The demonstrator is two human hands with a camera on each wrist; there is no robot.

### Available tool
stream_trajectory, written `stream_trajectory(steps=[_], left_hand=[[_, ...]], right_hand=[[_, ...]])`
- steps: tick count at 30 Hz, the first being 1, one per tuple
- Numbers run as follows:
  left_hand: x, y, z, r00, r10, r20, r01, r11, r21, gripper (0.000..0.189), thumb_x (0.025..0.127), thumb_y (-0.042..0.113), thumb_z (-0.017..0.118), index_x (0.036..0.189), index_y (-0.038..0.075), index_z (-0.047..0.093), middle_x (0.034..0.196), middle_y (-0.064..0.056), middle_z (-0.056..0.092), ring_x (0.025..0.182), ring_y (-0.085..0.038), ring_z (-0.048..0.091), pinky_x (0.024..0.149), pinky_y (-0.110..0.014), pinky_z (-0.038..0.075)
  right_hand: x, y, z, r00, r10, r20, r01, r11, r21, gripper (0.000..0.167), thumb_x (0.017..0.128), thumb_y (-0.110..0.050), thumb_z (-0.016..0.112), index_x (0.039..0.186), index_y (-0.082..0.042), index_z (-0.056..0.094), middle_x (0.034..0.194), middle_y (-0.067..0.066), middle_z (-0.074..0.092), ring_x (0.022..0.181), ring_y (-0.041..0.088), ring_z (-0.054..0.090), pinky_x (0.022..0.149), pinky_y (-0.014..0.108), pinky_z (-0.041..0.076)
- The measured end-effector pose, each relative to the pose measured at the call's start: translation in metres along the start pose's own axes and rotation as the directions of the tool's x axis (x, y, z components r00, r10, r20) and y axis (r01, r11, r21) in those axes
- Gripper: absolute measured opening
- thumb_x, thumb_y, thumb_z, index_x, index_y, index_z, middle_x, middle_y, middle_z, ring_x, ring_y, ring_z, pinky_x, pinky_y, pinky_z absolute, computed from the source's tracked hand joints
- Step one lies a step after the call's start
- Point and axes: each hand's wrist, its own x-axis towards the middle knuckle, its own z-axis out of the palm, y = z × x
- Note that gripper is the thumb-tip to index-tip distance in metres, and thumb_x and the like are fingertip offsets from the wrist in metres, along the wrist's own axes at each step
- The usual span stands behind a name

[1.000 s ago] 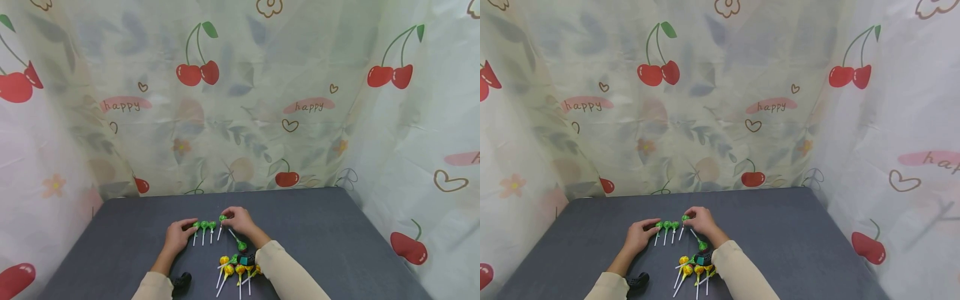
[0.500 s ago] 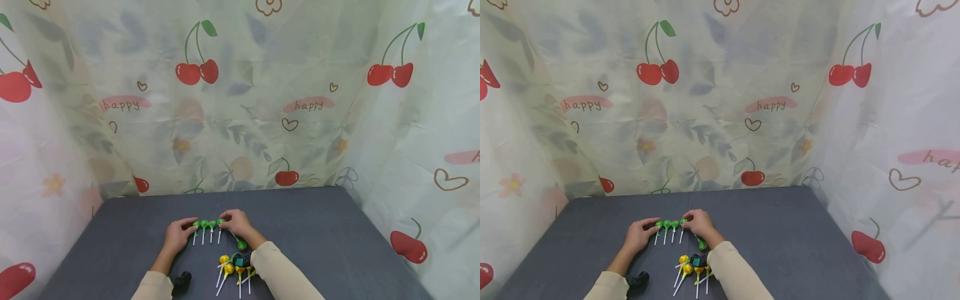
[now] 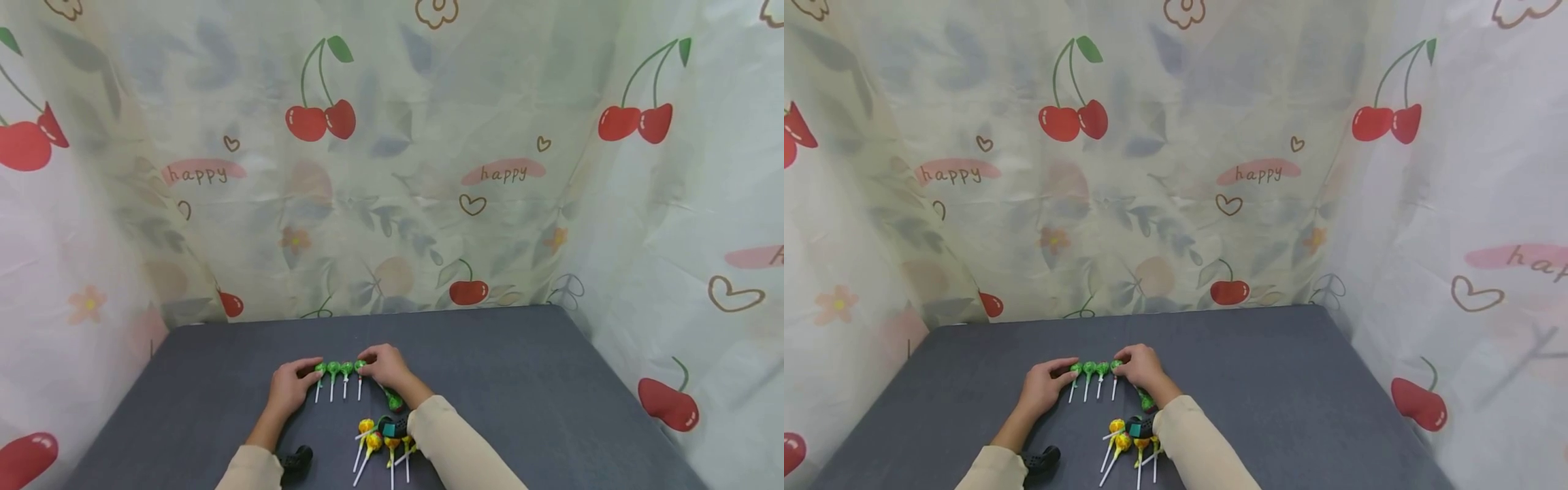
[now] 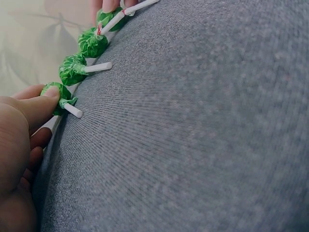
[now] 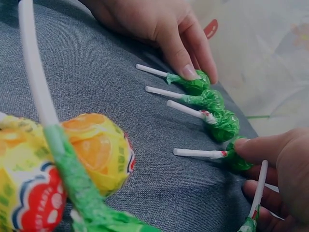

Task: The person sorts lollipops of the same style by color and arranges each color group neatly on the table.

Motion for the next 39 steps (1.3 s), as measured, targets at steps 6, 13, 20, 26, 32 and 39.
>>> stream_trajectory(steps=[6, 13, 20, 26, 32, 39], left_hand=[[-0.0012, 0.0009, 0.0008, 1.000, 0.007, -0.005, -0.007, 1.000, 0.006, 0.029, 0.083, 0.013, 0.077, 0.112, 0.011, 0.075, 0.109, -0.009, 0.071, 0.105, -0.031, 0.063, 0.090, -0.049, 0.047], [-0.0007, 0.0007, 0.0006, 1.000, -0.006, 0.007, 0.006, 1.000, 0.007, 0.030, 0.084, 0.012, 0.077, 0.114, 0.011, 0.074, 0.111, -0.010, 0.070, 0.107, -0.032, 0.062, 0.090, -0.050, 0.047], [0.0001, 0.0000, 0.0015, 1.000, -0.007, 0.001, 0.007, 1.000, 0.004, 0.030, 0.084, 0.013, 0.077, 0.113, 0.011, 0.075, 0.110, -0.010, 0.070, 0.106, -0.031, 0.062, 0.090, -0.049, 0.047], [0.0005, 0.0004, 0.0017, 1.000, -0.017, 0.004, 0.017, 1.000, 0.002, 0.030, 0.083, 0.012, 0.077, 0.113, 0.011, 0.075, 0.111, -0.010, 0.070, 0.107, -0.032, 0.062, 0.091, -0.050, 0.047], [0.0001, 0.0014, 0.0008, 1.000, -0.015, 0.005, 0.015, 1.000, 0.007, 0.030, 0.083, 0.013, 0.077, 0.113, 0.011, 0.075, 0.111, -0.010, 0.070, 0.108, -0.032, 0.062, 0.092, -0.050, 0.046], [-0.0006, 0.0019, 0.0002, 1.000, -0.008, 0.001, 0.008, 1.000, 0.007, 0.030, 0.083, 0.013, 0.078, 0.112, 0.012, 0.075, 0.110, -0.010, 0.070, 0.107, -0.032, 0.062, 0.091, -0.050, 0.046]], right_hand=[[-0.0006, 0.0010, 0.0000, 1.000, -0.005, 0.006, 0.005, 1.000, 0.007, 0.023, 0.086, -0.017, 0.075, 0.109, -0.010, 0.074, 0.099, 0.002, 0.069, 0.091, 0.021, 0.063, 0.075, 0.036, 0.052], [-0.0017, -0.0013, -0.0010, 1.000, 0.001, 0.009, -0.002, 1.000, 0.028, 0.023, 0.087, -0.015, 0.074, 0.109, -0.009, 0.074, 0.100, 0.003, 0.068, 0.092, 0.021, 0.063, 0.075, 0.036, 0.052], [0.0003, -0.0011, -0.0014, 1.000, -0.011, 0.005, 0.011, 1.000, 0.015, 0.022, 0.088, -0.012, 0.073, 0.109, -0.008, 0.074, 0.100, 0.004, 0.069, 0.092, 0.022, 0.064, 0.076, 0.036, 0.053], [0.0006, -0.0006, -0.0031, 1.000, -0.013, 0.012, 0.013, 1.000, 0.002, 0.021, 0.088, -0.012, 0.073, 0.109, -0.009, 0.074, 0.098, 0.003, 0.070, 0.091, 0.021, 0.064, 0.076, 0.035, 0.052], [0.0002, -0.0008, -0.0034, 1.000, -0.015, 0.018, 0.015, 1.000, 0.002, 0.021, 0.087, -0.012, 0.074, 0.108, -0.009, 0.074, 0.097, 0.002, 0.069, 0.089, 0.020, 0.063, 0.075, 0.035, 0.052], [0.0008, 0.0004, -0.0044, 0.999, -0.048, 0.003, 0.048, 0.999, 0.003, 0.024, 0.085, -0.012, 0.075, 0.108, -0.007, 0.074, 0.091, 0.001, 0.068, 0.084, 0.018, 0.063, 0.072, 0.032, 0.051]])
